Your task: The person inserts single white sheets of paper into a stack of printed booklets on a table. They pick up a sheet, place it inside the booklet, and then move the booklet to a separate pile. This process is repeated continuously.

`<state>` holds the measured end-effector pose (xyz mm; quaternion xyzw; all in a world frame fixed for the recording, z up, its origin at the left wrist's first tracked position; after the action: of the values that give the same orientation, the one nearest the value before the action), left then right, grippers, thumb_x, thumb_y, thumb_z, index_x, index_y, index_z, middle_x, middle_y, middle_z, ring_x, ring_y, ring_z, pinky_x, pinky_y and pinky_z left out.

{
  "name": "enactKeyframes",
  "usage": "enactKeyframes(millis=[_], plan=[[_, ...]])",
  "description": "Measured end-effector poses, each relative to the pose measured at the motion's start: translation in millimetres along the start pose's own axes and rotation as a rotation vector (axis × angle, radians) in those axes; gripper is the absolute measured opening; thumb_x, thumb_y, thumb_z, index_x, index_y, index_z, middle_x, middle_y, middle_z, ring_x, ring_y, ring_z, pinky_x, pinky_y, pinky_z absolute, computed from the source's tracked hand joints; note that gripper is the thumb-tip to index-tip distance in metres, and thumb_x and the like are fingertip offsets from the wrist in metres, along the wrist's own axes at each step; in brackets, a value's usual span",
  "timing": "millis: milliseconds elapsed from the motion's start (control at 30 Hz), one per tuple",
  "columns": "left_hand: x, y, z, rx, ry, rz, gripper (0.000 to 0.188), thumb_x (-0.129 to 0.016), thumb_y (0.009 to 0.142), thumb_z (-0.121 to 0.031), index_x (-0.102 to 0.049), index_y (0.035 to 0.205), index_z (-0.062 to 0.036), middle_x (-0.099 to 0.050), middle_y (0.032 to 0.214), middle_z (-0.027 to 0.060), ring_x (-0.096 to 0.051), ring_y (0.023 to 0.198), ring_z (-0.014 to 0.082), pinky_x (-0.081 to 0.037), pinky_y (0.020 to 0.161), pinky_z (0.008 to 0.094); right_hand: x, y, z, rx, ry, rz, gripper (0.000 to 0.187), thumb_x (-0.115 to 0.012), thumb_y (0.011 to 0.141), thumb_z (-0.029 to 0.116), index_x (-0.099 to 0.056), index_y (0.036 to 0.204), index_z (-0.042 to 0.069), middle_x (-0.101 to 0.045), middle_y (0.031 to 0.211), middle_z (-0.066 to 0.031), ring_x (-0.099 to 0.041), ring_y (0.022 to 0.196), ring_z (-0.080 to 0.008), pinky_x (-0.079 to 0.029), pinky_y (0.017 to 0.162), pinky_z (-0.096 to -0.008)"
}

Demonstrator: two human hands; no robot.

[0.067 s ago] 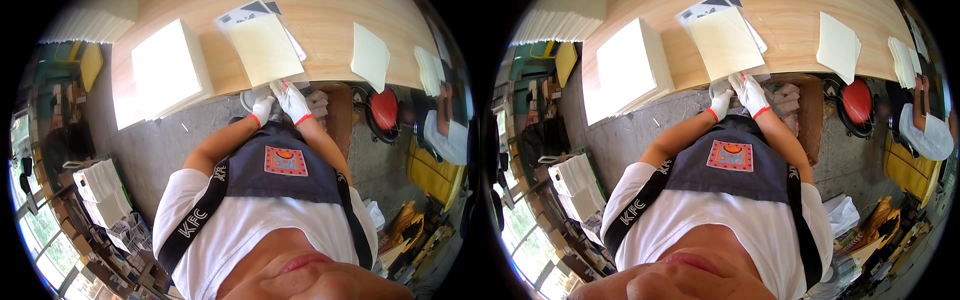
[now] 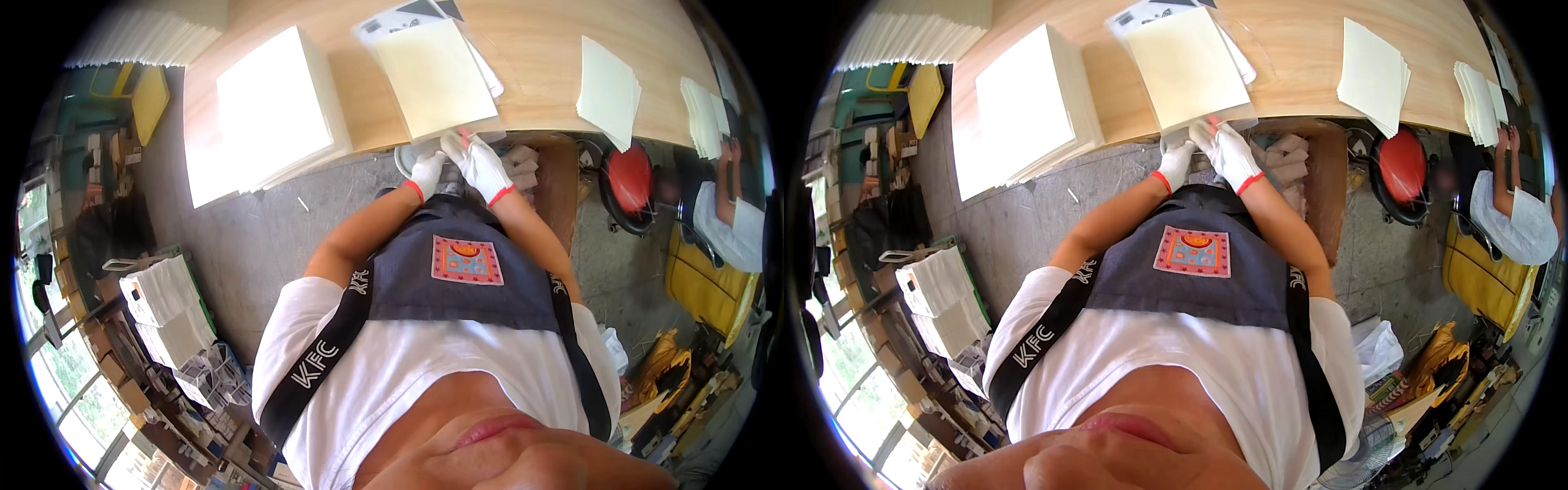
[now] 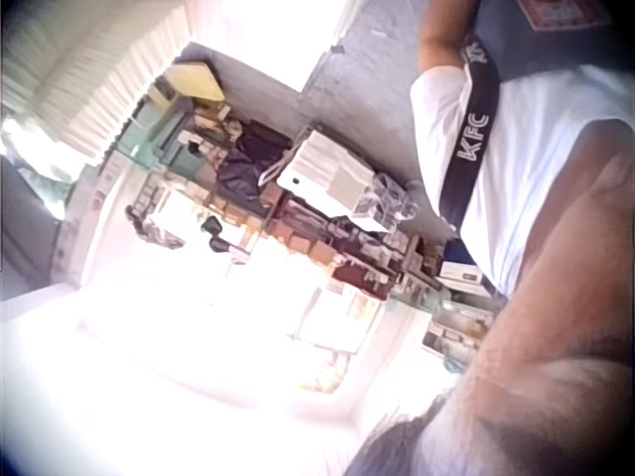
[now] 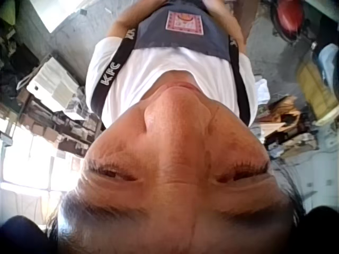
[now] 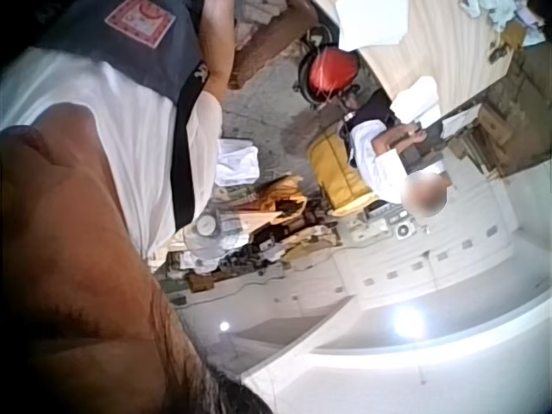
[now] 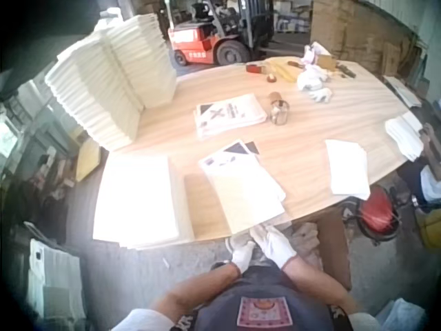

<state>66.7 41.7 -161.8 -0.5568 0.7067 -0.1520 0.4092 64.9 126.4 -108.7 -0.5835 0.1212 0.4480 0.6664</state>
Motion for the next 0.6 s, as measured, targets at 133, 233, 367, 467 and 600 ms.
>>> enactKeyframes(millis=[133, 233, 367, 467, 600], plan=[[21.6, -33.6, -21.1, 0.027, 0.151, -0.028, 0.032, -0.042, 0.089, -0.016, -0.044, 0.119, -0.0032, -0.052, 0.116, 0.0127, -0.06, 0.089, 0.0249, -0.054, 0.07, 0.0343, -12.9, -32.2, 8.4, 0.055, -0.984, 0.139, 0.029, -0.035, 0.094, 0.019, -0.05, 0.114, 0.005, -0.062, 0.082, -0.0078, -0.062, 0.079, -0.0222, -0.052, 0.064, -0.0331], [51.7, -44.4, -46.3, -0.154, 0.068, -0.16, 0.028, -0.044, 0.088, -0.015, -0.049, 0.112, -0.001, -0.058, 0.105, 0.0135, -0.062, 0.085, 0.0231, -0.054, 0.068, 0.0314, -56.2, -26.7, 10.9, 0.481, -1.628, 0.274, 0.021, -0.042, 0.089, 0.018, -0.055, 0.103, 0.01, -0.064, 0.08, -0.0118, -0.063, 0.073, -0.0257, -0.048, 0.054, -0.0388], [61.6, -42.0, -57.0, -0.137, 0.165, -0.131, 0.023, -0.047, 0.087, -0.013, -0.054, 0.103, 0.0015, -0.063, 0.092, 0.0124, -0.063, 0.079, 0.0215, -0.054, 0.067, 0.0305, -92.9, -21.5, -18.2, 0.725, -2.206, 0.346, 0.016, -0.046, 0.085, 0.024, -0.05, 0.094, 0.011, -0.064, 0.079, -0.0122, -0.062, 0.072, -0.0288, -0.047, 0.054, -0.0423], [61.6, -39.6, -59.9, -0.124, 0.221, -0.093, 0.022, -0.05, 0.086, -0.014, -0.055, 0.099, 0.0029, -0.063, 0.089, 0.0129, -0.064, 0.075, 0.0209, -0.054, 0.066, 0.0309, -96.4, -9.3, -33.2, 0.71, -2.398, 0.369, 0.018, -0.048, 0.084, 0.028, -0.047, 0.091, 0.011, -0.063, 0.077, -0.012, -0.062, 0.072, -0.03, -0.046, 0.054, -0.0435], [75.6, -42.6, -57.8, -0.135, 0.271, -0.165, 0.024, -0.048, 0.085, -0.012, -0.058, 0.097, 0.0058, -0.064, 0.085, 0.0109, -0.064, 0.071, 0.0194, -0.053, 0.062, 0.0288, -64.7, -31.9, 16.6, 0.327, -1.279, 0.317, 0.009, -0.054, 0.077, 0.013, -0.056, 0.083, 0.006, -0.061, 0.071, -0.0097, -0.061, 0.06, -0.0191, -0.048, 0.053, -0.0322]])
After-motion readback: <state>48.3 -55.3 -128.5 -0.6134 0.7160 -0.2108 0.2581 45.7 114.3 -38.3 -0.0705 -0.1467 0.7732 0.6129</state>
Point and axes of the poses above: each hand's wrist, its own y-axis towards the middle knuckle, its own x-axis out of the back of the hand, z = x × y, the point moved 10 cm from there along y, towards the middle knuckle
